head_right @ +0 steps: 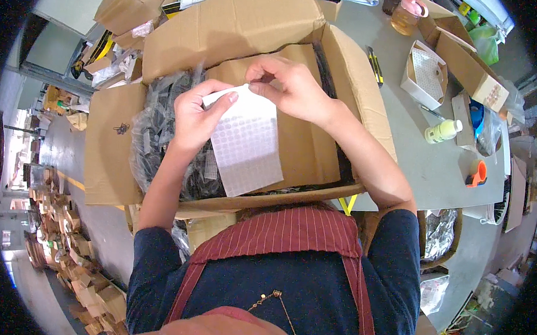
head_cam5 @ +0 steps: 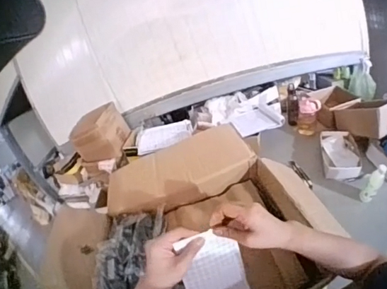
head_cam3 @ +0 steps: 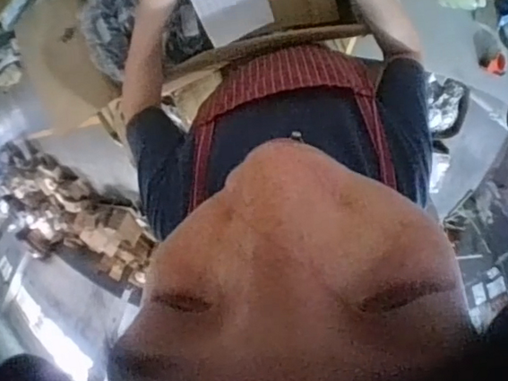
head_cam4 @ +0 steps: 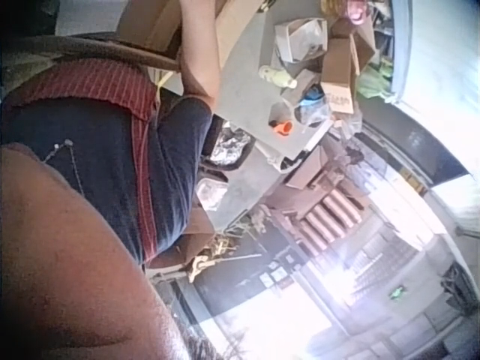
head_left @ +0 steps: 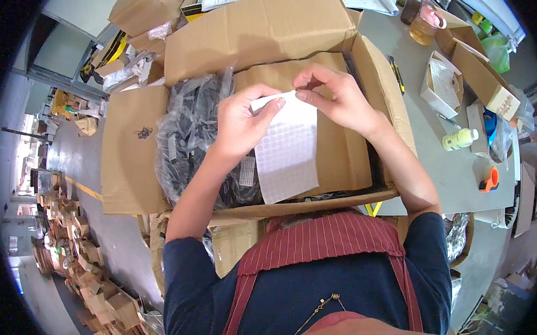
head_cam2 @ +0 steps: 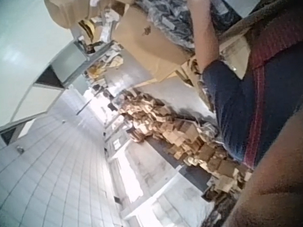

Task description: The person peels small white circular labels from a sheet and applies them to the black plastic components of power adapters before placing the labeled items into a cardboard box.

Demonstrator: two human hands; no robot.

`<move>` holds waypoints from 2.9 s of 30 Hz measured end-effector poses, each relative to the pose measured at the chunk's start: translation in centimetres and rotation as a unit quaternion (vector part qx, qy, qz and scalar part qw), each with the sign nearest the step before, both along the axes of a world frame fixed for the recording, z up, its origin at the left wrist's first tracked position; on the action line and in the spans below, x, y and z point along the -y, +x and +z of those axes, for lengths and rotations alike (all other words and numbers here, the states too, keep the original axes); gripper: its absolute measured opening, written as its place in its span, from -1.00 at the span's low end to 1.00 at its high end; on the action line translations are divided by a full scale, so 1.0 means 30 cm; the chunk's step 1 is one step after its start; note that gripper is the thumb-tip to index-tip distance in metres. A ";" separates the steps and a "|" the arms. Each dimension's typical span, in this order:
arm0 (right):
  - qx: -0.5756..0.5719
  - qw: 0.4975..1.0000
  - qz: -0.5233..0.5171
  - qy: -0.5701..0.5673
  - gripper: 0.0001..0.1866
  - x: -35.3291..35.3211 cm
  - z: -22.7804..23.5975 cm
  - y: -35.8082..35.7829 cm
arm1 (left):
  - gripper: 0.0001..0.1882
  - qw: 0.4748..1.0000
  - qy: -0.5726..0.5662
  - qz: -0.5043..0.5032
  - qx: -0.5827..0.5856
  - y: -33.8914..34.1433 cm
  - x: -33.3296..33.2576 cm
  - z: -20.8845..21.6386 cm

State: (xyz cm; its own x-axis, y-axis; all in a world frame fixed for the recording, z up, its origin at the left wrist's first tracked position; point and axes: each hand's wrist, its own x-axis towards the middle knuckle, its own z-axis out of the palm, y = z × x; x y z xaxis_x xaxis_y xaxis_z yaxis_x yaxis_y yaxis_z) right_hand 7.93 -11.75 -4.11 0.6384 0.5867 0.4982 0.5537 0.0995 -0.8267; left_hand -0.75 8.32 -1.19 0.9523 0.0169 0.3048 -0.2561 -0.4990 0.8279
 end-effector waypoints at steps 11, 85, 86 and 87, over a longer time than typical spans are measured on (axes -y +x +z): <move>0.298 0.939 -0.113 -0.128 -0.83 -0.006 0.037 -0.029 | -0.87 0.994 0.108 0.014 0.006 0.007 0.006 -0.005; -0.015 0.998 -0.069 0.005 -0.87 -0.018 -0.017 0.007 | -0.77 0.965 -0.162 -0.140 -0.149 0.059 -0.014 -0.193; 0.013 0.996 -0.086 -0.002 -0.89 -0.022 -0.018 0.005 | -0.77 0.965 -0.168 -0.138 -0.147 0.057 -0.012 -0.193; 0.014 0.996 -0.088 -0.002 -0.89 -0.020 -0.018 0.004 | -0.77 0.965 -0.173 -0.136 -0.145 0.057 -0.010 -0.192</move>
